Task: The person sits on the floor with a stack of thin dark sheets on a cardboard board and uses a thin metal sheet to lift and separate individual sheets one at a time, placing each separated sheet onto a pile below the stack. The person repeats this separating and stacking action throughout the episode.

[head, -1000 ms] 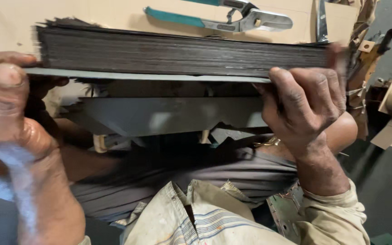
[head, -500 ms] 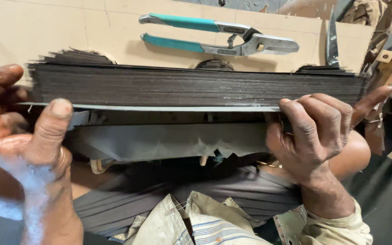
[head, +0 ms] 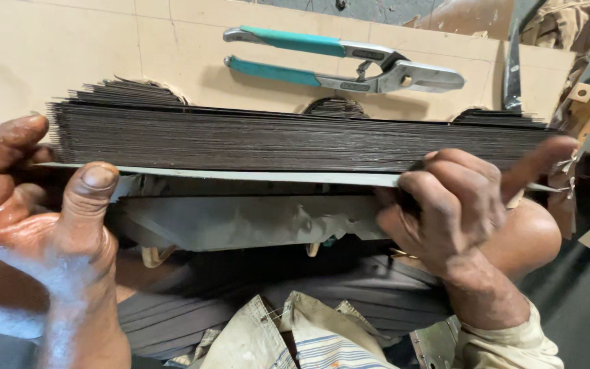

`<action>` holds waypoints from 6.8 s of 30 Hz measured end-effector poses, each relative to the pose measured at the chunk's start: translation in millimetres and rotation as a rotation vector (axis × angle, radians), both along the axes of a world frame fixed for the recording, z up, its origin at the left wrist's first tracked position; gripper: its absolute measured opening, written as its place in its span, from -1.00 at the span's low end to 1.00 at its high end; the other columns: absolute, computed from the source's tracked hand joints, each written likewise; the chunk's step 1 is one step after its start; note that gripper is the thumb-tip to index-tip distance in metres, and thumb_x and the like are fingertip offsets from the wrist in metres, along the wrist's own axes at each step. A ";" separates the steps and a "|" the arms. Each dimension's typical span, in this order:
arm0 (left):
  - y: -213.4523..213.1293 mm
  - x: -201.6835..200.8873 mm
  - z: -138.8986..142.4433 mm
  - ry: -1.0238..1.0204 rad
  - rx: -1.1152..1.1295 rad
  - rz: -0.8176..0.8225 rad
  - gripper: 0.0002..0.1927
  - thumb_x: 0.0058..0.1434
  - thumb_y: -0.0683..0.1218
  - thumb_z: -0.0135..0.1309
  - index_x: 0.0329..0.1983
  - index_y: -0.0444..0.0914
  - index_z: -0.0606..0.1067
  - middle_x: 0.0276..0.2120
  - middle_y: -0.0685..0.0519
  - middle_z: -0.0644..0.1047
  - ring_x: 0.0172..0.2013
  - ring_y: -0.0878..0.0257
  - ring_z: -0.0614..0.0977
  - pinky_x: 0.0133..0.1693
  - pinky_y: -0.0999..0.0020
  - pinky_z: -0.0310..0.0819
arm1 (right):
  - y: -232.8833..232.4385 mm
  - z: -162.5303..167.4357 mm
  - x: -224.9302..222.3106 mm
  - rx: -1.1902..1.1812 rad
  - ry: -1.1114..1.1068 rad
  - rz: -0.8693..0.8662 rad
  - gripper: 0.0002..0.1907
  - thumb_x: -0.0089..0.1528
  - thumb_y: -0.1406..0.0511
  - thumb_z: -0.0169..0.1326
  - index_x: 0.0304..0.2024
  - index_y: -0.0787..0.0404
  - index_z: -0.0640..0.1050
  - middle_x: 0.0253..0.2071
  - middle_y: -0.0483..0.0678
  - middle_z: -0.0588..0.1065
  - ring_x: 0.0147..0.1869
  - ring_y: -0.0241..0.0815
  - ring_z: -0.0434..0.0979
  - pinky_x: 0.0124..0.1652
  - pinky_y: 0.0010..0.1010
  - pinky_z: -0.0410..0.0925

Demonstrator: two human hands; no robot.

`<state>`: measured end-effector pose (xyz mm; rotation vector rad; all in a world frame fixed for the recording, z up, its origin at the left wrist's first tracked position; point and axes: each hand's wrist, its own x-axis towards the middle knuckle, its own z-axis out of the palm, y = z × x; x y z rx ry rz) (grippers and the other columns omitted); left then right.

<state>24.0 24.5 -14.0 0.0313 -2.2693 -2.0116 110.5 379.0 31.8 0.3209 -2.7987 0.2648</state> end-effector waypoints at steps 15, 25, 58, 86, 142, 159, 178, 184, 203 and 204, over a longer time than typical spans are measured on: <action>2.5 1.7 5.3 -0.082 0.039 0.017 -0.37 0.32 0.00 0.45 0.22 -0.41 0.38 -0.01 0.00 0.52 -0.06 0.35 0.53 0.12 0.52 0.46 | -6.3 -11.3 -8.0 -0.031 0.103 0.031 -0.63 0.16 0.34 0.38 -0.11 0.16 0.45 -0.20 -0.04 0.36 -0.05 0.04 0.52 0.18 0.00 0.25; -0.4 3.0 5.0 -0.043 0.003 -0.018 -0.43 0.40 -0.03 0.44 0.20 -0.43 0.38 -0.03 0.01 0.49 -0.06 0.36 0.52 0.11 0.55 0.44 | 5.5 -2.4 -13.1 -0.047 -0.036 0.012 -0.77 0.23 0.21 0.27 -0.25 0.17 0.51 -0.33 -0.01 0.38 -0.15 0.04 0.53 0.48 0.31 0.03; 13.1 9.8 17.2 -0.073 -0.046 -0.010 -0.42 0.46 0.02 0.29 0.27 -0.44 0.32 0.02 -0.08 0.48 0.02 0.27 0.56 0.17 0.47 0.48 | 8.8 -13.8 2.9 0.034 -0.096 -0.035 -0.79 0.12 0.28 0.19 -0.20 0.00 0.49 -0.24 -0.13 0.36 0.02 -0.05 0.54 0.39 0.44 -0.51; 17.1 -8.4 27.5 0.746 -1.123 -0.252 -0.86 0.12 -0.15 0.31 -0.25 -0.22 0.64 -0.31 0.13 0.51 -0.16 0.11 0.57 -0.03 0.07 0.37 | 41.8 -8.5 27.0 -0.152 0.112 -0.082 -0.73 0.18 0.53 0.22 -0.13 0.12 0.63 -0.17 -0.03 0.39 -0.02 0.01 0.41 0.44 0.14 0.32; 40.2 16.5 20.2 0.741 -1.088 -0.229 -0.74 0.22 -0.14 0.35 -0.02 -0.21 0.65 -0.09 0.11 0.53 -0.01 0.13 0.54 0.13 0.06 0.29 | 41.0 -14.5 53.7 -0.064 0.127 -0.118 -0.69 0.22 0.35 0.32 0.02 0.13 0.64 -0.11 0.02 0.32 0.11 0.09 0.39 0.51 0.32 -0.23; 18.1 14.2 21.5 0.891 -1.287 -0.544 -0.76 0.33 -0.19 0.25 0.00 -0.42 0.57 -0.06 -0.18 0.58 -0.05 0.06 0.49 0.00 0.26 0.34 | 54.9 -26.5 97.3 -0.200 0.032 -0.379 -0.30 0.39 0.06 0.19 0.46 0.17 0.28 0.11 0.10 0.37 0.23 0.12 0.34 0.43 0.54 -0.22; 51.1 4.2 52.7 1.068 -1.373 -0.750 -0.89 0.05 -0.30 0.32 -0.35 -0.30 0.65 -0.23 -0.37 0.62 -0.07 -0.21 0.59 -0.05 0.06 0.62 | 50.5 -21.5 85.5 -0.263 0.007 -0.381 -0.38 0.31 -0.02 0.29 0.26 0.12 0.42 0.00 0.12 0.31 0.13 0.15 0.32 0.43 0.39 -0.04; 24.1 7.6 20.7 0.994 -1.381 -0.678 -0.70 0.22 -0.23 0.31 -0.07 -0.55 0.59 -0.12 -0.39 0.53 -0.01 -0.16 0.53 -0.03 0.16 0.60 | 49.6 -19.4 83.5 -0.270 0.046 -0.338 -0.34 0.29 -0.05 0.30 0.23 0.16 0.41 0.04 0.22 0.31 0.17 0.24 0.30 0.43 0.33 0.00; 5.5 23.7 -12.7 0.756 -1.213 -0.405 -0.59 0.31 -0.15 0.24 0.14 -0.51 0.53 0.02 -0.24 0.39 -0.01 -0.04 0.49 0.00 0.17 0.47 | 49.2 -13.4 80.4 -0.246 -0.036 -0.407 -0.33 0.29 -0.06 0.32 0.27 0.11 0.42 0.07 0.19 0.29 0.19 0.22 0.29 0.41 0.37 0.03; 6.1 23.8 -10.1 0.754 -1.215 -0.404 -0.59 0.32 -0.15 0.23 0.14 -0.50 0.53 0.03 -0.23 0.40 0.00 -0.04 0.49 0.00 0.16 0.46 | 49.4 -12.4 79.3 -0.254 -0.029 -0.401 -0.33 0.27 -0.07 0.33 0.25 0.12 0.42 0.06 0.19 0.29 0.18 0.23 0.28 0.41 0.38 0.03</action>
